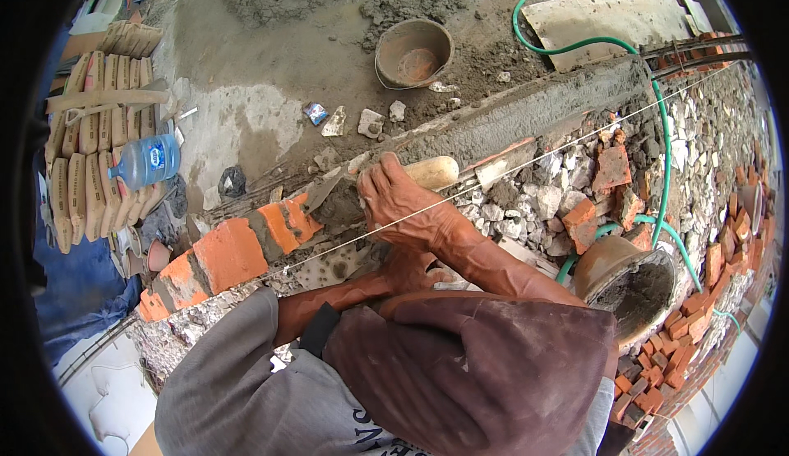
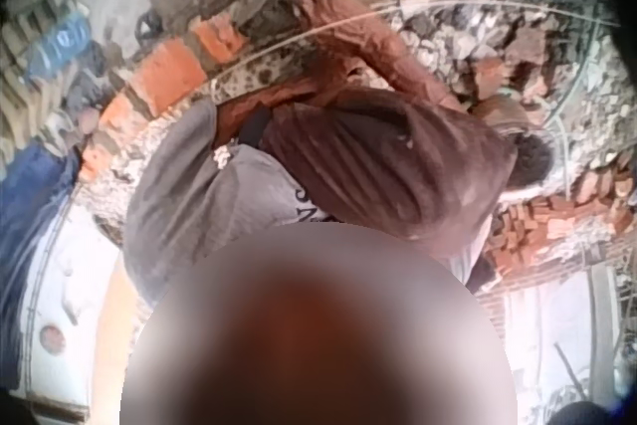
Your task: The person scoops mortar from a bucket with a trowel, spreads it along a brick line, and places bricks one by one, tapping them into alignment. Another worker mixes mortar nearby while the camera wearer continues laying bricks along the string line.
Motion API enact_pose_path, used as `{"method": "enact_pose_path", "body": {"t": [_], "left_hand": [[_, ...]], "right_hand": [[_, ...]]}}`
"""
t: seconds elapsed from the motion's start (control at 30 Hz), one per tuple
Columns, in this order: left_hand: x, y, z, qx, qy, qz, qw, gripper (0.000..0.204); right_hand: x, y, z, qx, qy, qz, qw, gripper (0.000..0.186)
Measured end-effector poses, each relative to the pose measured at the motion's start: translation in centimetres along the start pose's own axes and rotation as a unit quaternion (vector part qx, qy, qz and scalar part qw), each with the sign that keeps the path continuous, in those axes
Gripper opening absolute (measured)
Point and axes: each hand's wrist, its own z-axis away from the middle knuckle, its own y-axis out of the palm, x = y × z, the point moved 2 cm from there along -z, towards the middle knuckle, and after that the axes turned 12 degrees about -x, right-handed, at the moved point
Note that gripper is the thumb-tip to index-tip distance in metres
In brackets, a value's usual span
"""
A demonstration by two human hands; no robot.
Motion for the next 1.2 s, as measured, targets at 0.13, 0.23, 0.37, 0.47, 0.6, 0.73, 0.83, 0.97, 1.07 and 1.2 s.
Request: {"method": "enact_pose_path", "body": {"t": [0.13,0.23,0.37,0.47,0.6,0.73,0.83,0.97,1.07,1.2], "left_hand": [[0.0,0.2,-0.1,0.051,-0.05,0.0,0.997,0.034],[0.3,0.5,0.2,-0.009,-0.021,0.006,1.0,0.034],[1.5,1.2,0.9,0.002,-0.006,-0.065,0.998,0.039],[1.5,1.1,-0.4,0.007,0.007,-0.05,0.999,0.046],[-1.2,1.5,-6.6,0.153,-0.09,0.078,0.981,0.062],[-8.9,6.5,-14.7,0.175,0.015,0.184,0.967,0.082],[-15.4,12.8,-19.4,0.079,0.221,0.21,0.949,0.084],[-18.6,17.5,-20.7,0.229,0.129,0.257,0.93,0.064],[-19.3,17.6,-19.2,0.204,0.117,0.343,0.91,0.06],[-20.0,18.4,-16.4,0.217,0.072,0.387,0.893,0.063]], "right_hand": [[-1.7,-1.6,0.5,-0.059,0.048,-0.055,0.996,0.033],[-4.5,-4.9,3.4,-0.107,0.096,-0.061,0.988,0.03],[-8.5,-11.4,12.0,0.025,0.279,-0.164,0.946,0.021],[-8.4,-17.5,20.4,0.196,0.456,-0.161,0.853,0.019],[-5.3,-27.1,31.0,0.329,0.697,-0.206,0.603,0.023],[1.0,-27.5,36.9,0.321,0.713,-0.068,0.62,0.02],[3.6,-20.5,37.1,0.403,0.59,0.138,0.686,0.019],[6.5,-14.3,34.7,0.493,0.496,0.221,0.68,0.018],[9.1,-16.6,35.4,0.445,0.541,0.011,0.714,0.022],[9.7,-18.5,37.0,0.392,0.636,0.036,0.664,0.025]]}}
